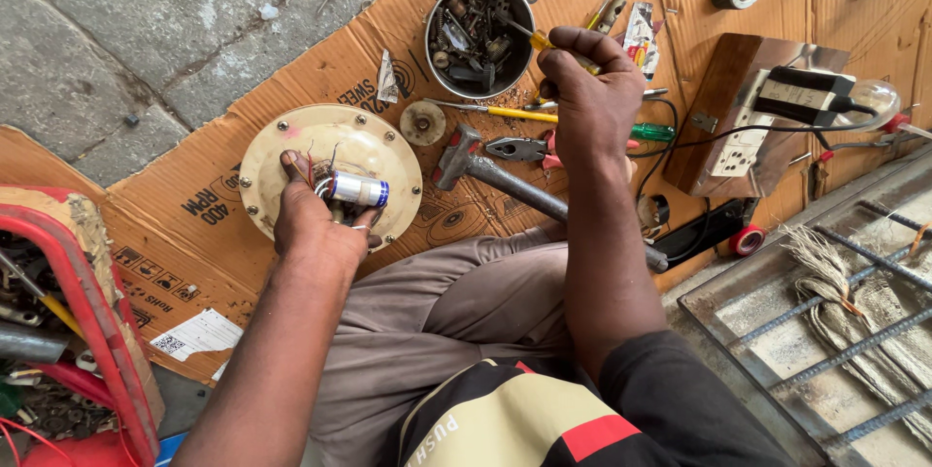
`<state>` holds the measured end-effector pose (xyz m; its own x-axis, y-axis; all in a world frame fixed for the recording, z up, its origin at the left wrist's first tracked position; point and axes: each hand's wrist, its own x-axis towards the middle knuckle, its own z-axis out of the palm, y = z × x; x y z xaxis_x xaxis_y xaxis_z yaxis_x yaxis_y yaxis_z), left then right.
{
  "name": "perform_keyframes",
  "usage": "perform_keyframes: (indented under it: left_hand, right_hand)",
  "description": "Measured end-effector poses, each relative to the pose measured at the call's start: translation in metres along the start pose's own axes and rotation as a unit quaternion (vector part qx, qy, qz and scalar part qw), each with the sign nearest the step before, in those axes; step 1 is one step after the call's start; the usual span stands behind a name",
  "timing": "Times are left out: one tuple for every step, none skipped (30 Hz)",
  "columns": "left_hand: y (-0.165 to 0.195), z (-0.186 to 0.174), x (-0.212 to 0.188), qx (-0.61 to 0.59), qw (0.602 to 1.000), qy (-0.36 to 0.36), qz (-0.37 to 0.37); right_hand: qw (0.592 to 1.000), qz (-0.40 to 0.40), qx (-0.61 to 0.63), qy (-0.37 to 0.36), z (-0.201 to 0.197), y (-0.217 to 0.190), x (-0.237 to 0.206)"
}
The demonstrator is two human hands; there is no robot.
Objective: The person sits on the floor with a ceiling fan motor housing on their lap and works on its wiring and central shaft by hand. They thread and twist wires, fit a cylindrical capacitor into the housing, pick small hardware from a container of parts, and press components into place on the assembly.
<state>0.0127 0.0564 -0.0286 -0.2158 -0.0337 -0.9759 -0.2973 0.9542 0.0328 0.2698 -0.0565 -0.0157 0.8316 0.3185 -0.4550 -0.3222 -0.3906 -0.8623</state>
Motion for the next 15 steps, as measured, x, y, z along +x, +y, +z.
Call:
perform_keyframes:
  left_hand:
    - [0.000,-0.001,0.001,-0.007,1.000,-0.014,0.004]
    - [0.000,-0.001,0.002,-0.014,0.999,-0.027,0.008]
    - [0.000,-0.001,0.002,-0.021,0.999,-0.041,0.012]
    - [0.000,-0.001,0.002,-0.012,1.000,-0.028,0.006]
    - [0.000,-0.001,0.002,-0.002,1.000,-0.015,0.000]
    - [0.001,0.000,0.002,0.007,1.000,-0.002,-0.005]
    - [0.001,0.000,0.001,0.008,1.000,-0.001,-0.006]
    - [0.001,0.000,0.000,0.008,1.000,0.000,-0.006]
    - [0.001,0.000,0.000,0.008,1.000,0.001,-0.007]
    - [0.001,0.001,-0.001,0.008,1.000,0.002,-0.005]
    - [0.001,0.001,-0.002,0.008,1.000,0.003,-0.004]
    - [0.001,0.001,-0.002,0.009,1.000,0.003,-0.003]
    - [0.001,0.002,-0.003,0.006,1.000,0.001,-0.002]
    - [0.001,0.002,-0.003,0.004,1.000,-0.002,-0.002]
    - [0.001,0.002,-0.003,0.001,1.000,-0.004,-0.002]
  right_hand:
    - [1.000,-0.006,-0.004,0.003,0.000,0.001,-0.001]
    - [1.000,-0.013,-0.008,0.005,0.001,0.002,-0.001]
    - [1.000,-0.019,-0.012,0.007,0.002,0.004,-0.001]
    - [1.000,-0.018,-0.016,0.001,0.003,0.005,-0.002]
    - [1.000,-0.016,-0.019,-0.006,0.004,0.007,-0.002]
    - [1.000,-0.015,-0.022,-0.013,0.005,0.008,-0.003]
    - [1.000,-0.021,-0.018,-0.013,0.008,0.010,-0.003]
    - [0.999,-0.026,-0.014,-0.012,0.010,0.011,-0.003]
    - [0.999,-0.032,-0.011,-0.012,0.013,0.013,-0.004]
    - [0.999,-0.030,-0.021,-0.025,0.017,0.014,-0.004]
    - [0.998,-0.029,-0.030,-0.037,0.020,0.014,-0.004]
    - [0.998,-0.028,-0.040,-0.049,0.022,0.014,-0.004]
    - [0.998,0.000,-0.037,-0.058,0.021,0.012,-0.004]
    - [0.997,0.028,-0.035,-0.068,0.019,0.010,-0.003]
    - [0.995,0.056,-0.032,-0.077,0.016,0.007,-0.003]
